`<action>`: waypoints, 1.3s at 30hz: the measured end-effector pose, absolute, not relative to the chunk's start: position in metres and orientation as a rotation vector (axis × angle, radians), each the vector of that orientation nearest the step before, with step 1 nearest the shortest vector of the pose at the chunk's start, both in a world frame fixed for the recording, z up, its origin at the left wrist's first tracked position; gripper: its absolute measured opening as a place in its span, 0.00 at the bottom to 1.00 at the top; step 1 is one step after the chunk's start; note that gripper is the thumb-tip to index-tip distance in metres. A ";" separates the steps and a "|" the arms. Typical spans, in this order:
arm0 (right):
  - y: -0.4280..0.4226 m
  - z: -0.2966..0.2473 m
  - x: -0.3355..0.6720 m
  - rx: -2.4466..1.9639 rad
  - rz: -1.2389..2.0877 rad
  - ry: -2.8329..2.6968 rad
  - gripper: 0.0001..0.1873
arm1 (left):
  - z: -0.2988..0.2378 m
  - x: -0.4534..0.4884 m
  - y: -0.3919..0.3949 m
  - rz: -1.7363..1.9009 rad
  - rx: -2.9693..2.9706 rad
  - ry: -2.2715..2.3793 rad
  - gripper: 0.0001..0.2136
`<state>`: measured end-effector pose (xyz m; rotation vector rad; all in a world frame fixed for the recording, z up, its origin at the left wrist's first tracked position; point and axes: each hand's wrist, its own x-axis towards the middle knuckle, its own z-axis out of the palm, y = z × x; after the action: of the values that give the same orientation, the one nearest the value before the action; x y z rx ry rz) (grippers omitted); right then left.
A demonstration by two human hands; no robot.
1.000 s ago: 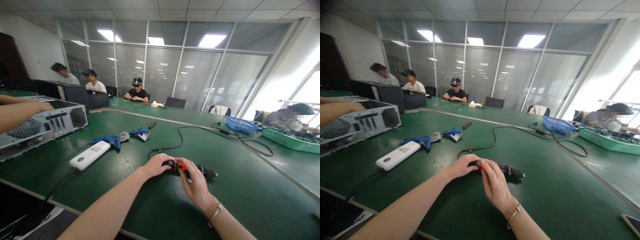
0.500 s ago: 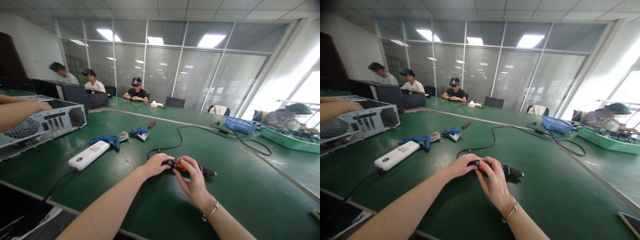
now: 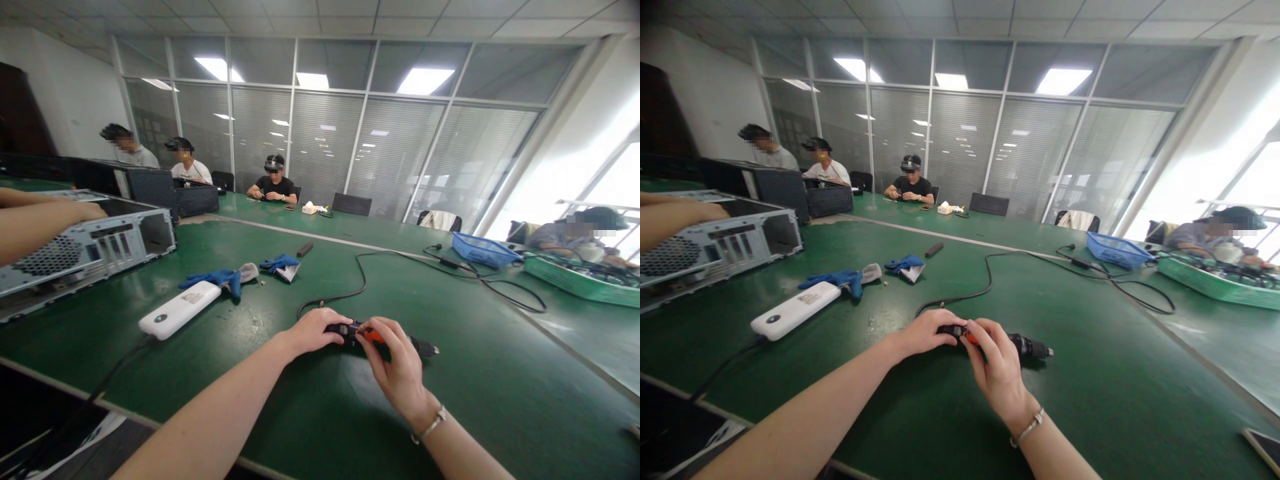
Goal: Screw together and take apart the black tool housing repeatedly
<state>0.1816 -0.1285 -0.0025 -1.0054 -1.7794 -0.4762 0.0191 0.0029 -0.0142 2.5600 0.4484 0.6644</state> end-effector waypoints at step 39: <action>-0.124 -0.006 0.194 -0.999 -0.199 -1.350 0.31 | -0.005 0.015 -0.009 0.602 2.513 0.439 0.23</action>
<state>0.1943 -0.1241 -0.0056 -0.9989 -1.3495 -0.1995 0.0145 -0.0093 -0.0051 2.5131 0.4395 0.6023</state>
